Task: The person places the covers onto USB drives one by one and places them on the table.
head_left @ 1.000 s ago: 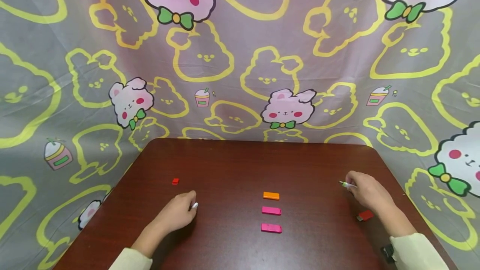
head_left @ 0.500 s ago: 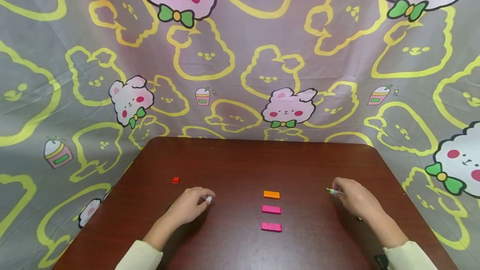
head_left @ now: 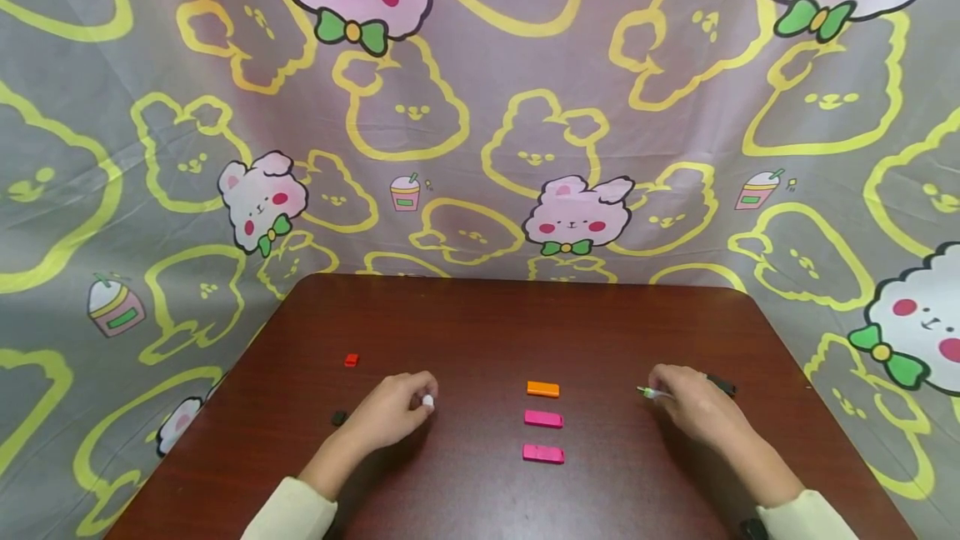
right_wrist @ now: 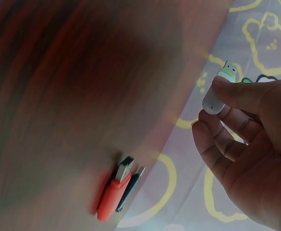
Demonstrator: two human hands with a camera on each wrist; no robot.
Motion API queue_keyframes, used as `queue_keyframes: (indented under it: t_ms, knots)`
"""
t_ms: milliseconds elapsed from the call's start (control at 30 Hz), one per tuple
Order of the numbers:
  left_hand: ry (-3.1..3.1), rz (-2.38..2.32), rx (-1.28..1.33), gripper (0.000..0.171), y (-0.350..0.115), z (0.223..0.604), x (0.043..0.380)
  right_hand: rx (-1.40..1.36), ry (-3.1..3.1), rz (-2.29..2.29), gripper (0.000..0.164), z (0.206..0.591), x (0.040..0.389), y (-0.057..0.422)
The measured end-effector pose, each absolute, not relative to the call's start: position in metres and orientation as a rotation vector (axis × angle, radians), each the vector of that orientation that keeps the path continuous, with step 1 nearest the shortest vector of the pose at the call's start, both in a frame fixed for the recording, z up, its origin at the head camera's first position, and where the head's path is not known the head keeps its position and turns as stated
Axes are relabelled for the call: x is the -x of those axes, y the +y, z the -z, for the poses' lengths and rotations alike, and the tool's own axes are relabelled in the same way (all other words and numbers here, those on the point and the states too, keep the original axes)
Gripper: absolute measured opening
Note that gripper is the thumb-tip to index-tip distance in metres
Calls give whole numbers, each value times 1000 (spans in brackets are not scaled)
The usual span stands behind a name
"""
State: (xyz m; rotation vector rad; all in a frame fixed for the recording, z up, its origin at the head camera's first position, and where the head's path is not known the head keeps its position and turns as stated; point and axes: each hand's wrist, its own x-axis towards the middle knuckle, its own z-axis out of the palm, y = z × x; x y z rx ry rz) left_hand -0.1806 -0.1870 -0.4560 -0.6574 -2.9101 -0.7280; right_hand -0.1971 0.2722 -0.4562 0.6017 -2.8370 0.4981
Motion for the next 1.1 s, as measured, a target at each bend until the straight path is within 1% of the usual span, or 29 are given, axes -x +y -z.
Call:
queue_keyframes:
  t_ms: [233, 467, 867, 1100]
  knots:
    - [-2902, 682, 623, 19, -175, 456, 180, -660, -2788, -523, 18, 458, 191, 257]
    - [-2793, 594, 717, 8, -165, 457, 183, -717, -2672, -503, 17, 458, 187, 248]
    - [-2787, 697, 717, 11, -143, 458, 184, -772, -2609, -552, 17, 457, 182, 239]
    - [-2784, 648, 732, 10, -134, 458, 186, -722, -2684, -524, 13, 454, 180, 235]
